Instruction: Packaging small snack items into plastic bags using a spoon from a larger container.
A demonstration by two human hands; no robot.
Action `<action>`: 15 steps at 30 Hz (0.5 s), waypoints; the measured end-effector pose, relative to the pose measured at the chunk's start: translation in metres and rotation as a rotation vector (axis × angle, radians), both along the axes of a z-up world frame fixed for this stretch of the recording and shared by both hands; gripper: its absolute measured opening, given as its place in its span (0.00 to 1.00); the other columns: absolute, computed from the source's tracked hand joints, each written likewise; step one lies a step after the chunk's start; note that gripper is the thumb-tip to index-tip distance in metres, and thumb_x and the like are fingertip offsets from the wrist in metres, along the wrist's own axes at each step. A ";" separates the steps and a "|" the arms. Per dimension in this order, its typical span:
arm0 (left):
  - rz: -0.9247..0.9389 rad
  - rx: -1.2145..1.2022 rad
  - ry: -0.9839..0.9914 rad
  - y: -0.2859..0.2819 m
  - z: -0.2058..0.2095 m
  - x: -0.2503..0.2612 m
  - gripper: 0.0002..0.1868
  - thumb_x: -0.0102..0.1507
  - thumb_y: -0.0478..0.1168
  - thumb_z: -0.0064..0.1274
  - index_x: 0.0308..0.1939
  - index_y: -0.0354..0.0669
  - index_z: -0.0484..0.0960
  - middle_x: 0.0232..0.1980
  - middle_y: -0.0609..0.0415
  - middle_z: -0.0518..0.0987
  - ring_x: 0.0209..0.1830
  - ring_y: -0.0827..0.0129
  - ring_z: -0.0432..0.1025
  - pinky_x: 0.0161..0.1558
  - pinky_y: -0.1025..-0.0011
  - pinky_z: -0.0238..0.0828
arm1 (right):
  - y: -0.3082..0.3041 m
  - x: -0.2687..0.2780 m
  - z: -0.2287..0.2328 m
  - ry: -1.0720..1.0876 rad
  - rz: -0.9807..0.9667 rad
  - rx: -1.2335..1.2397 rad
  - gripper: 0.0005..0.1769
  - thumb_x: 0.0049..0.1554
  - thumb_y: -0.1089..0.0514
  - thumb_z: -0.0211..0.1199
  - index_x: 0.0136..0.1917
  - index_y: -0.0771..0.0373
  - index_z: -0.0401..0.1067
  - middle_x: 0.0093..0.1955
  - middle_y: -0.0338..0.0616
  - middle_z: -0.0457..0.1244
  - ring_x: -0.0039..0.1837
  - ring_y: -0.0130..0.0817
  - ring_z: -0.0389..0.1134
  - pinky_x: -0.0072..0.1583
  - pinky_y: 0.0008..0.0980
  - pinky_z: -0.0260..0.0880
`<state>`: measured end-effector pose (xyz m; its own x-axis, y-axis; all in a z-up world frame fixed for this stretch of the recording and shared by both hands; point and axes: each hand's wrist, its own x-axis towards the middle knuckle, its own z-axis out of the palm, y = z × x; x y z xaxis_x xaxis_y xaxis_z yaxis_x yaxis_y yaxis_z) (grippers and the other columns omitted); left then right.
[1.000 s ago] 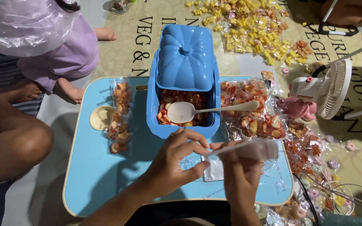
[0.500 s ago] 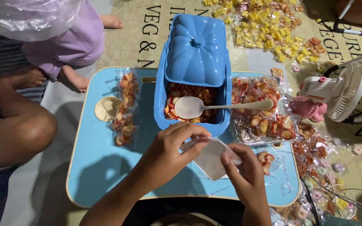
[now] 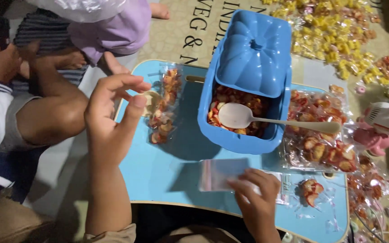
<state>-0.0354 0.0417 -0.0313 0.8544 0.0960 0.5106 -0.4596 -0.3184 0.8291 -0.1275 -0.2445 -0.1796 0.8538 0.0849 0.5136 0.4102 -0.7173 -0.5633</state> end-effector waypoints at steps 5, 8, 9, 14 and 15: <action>-0.004 0.163 0.055 0.015 0.005 0.002 0.11 0.67 0.34 0.50 0.53 0.33 0.75 0.52 0.50 0.79 0.52 0.67 0.72 0.59 0.70 0.65 | 0.005 0.009 -0.001 0.454 0.151 -0.304 0.21 0.44 0.57 0.72 0.52 0.39 0.82 0.60 0.24 0.67 0.75 0.33 0.58 0.72 0.57 0.43; -0.004 0.351 0.124 0.017 0.000 0.003 0.13 0.63 0.34 0.57 0.52 0.38 0.79 0.51 0.56 0.81 0.47 0.70 0.73 0.52 0.72 0.66 | 0.005 0.012 0.002 0.539 0.144 -0.266 0.20 0.45 0.59 0.72 0.51 0.41 0.85 0.59 0.25 0.68 0.76 0.34 0.58 0.74 0.59 0.41; 0.012 0.413 0.188 0.017 -0.003 0.005 0.13 0.62 0.37 0.58 0.51 0.40 0.79 0.49 0.56 0.82 0.46 0.69 0.74 0.48 0.70 0.68 | 0.005 0.012 0.004 0.513 0.113 -0.252 0.18 0.46 0.57 0.71 0.50 0.43 0.84 0.59 0.26 0.68 0.75 0.33 0.58 0.73 0.57 0.41; 0.032 0.473 0.305 0.030 -0.034 0.020 0.13 0.62 0.40 0.59 0.49 0.42 0.80 0.48 0.57 0.83 0.47 0.66 0.76 0.49 0.68 0.70 | 0.001 0.014 -0.002 0.453 0.070 -0.237 0.19 0.47 0.58 0.70 0.52 0.43 0.83 0.60 0.27 0.67 0.77 0.35 0.56 0.72 0.52 0.41; 0.074 0.504 0.358 0.032 -0.040 0.023 0.15 0.61 0.40 0.59 0.50 0.44 0.80 0.49 0.57 0.83 0.49 0.64 0.75 0.51 0.66 0.69 | 0.000 0.013 -0.005 0.445 0.085 -0.230 0.20 0.46 0.55 0.74 0.54 0.43 0.82 0.62 0.29 0.66 0.77 0.37 0.56 0.72 0.54 0.41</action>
